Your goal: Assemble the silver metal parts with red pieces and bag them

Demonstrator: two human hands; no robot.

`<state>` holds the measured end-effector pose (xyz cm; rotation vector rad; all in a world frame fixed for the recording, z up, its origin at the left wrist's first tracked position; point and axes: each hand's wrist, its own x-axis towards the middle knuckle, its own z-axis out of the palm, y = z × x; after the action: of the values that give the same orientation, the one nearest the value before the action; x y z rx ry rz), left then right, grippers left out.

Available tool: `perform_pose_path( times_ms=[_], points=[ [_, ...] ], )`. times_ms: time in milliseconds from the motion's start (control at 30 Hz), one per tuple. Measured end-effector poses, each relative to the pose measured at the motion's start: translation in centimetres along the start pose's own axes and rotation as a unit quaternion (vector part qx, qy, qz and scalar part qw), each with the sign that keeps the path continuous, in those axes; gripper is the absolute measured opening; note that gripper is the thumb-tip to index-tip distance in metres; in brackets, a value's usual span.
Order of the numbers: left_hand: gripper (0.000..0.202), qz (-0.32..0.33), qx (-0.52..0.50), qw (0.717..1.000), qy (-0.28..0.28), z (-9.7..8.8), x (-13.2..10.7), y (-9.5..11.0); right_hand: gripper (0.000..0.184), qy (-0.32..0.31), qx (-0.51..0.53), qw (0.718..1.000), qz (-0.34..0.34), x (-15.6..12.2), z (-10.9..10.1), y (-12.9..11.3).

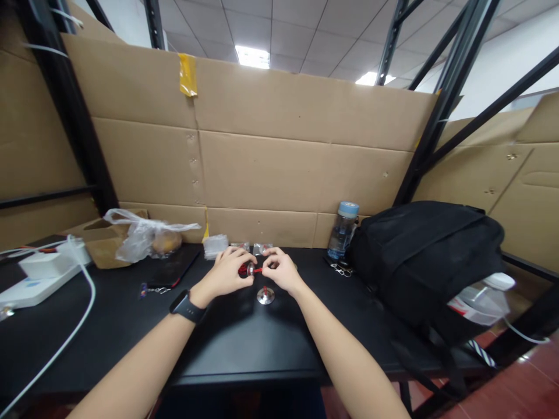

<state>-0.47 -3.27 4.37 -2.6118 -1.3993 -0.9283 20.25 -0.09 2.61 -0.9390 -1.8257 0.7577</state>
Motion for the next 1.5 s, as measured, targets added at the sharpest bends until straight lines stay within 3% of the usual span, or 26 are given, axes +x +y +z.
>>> perform_pose_path(
  times_ms=[100,267,367,433,567,667,833,967,1100,1300,1500],
  points=[
    [0.038,0.025,-0.016,0.999,0.022,0.7,0.1,-0.1,0.005,-0.012,0.005,1.0,0.005,0.0,0.3,0.2],
    [0.012,0.01,-0.027,0.998,0.049,1.7,0.4,0.1,0.006,-0.014,-0.002,1.0,0.007,0.0,0.8,0.1],
    [0.009,0.004,-0.023,0.999,0.036,1.7,0.5,-0.3,0.009,-0.017,-0.058,0.998,-0.014,-0.1,-0.1,-0.2],
    [0.011,0.001,-0.023,0.999,0.027,1.5,0.5,-0.6,0.014,-0.066,-0.117,0.99,-0.034,-0.3,-1.2,-0.5],
    [0.016,-0.001,-0.026,1.0,0.017,1.3,0.4,-0.9,0.033,-0.261,-0.19,0.946,-0.029,-0.8,-2.8,-0.5],
    [0.018,-0.004,-0.02,1.0,0.011,1.4,0.3,-0.8,0.019,-0.31,-0.185,0.932,-0.022,-0.9,-2.7,-0.2],
    [0.016,-0.028,-0.02,0.999,0.011,1.5,0.4,-0.8,0.007,-0.284,-0.182,0.941,-0.034,-0.9,-1.9,-0.3],
    [0.014,-0.037,-0.063,0.997,0.001,1.6,0.5,-1.4,0.008,-0.132,-0.147,0.98,-0.024,-0.4,-1.8,-0.2],
    [0.017,-0.056,-0.153,0.987,0.014,1.9,0.9,-1.8,0.018,-0.013,0.004,1.0,0.003,0.1,-1.7,-0.2],
    [0.02,-0.11,-0.297,0.946,0.072,3.0,1.2,-1.6,0.032,-0.007,0.144,0.988,0.059,-0.3,-0.1,-0.7],
    [0.022,-0.122,-0.323,0.937,0.055,3.7,1.0,-1.2,0.037,-0.025,0.22,0.968,0.12,-0.7,0.6,-0.4]
  ],
)
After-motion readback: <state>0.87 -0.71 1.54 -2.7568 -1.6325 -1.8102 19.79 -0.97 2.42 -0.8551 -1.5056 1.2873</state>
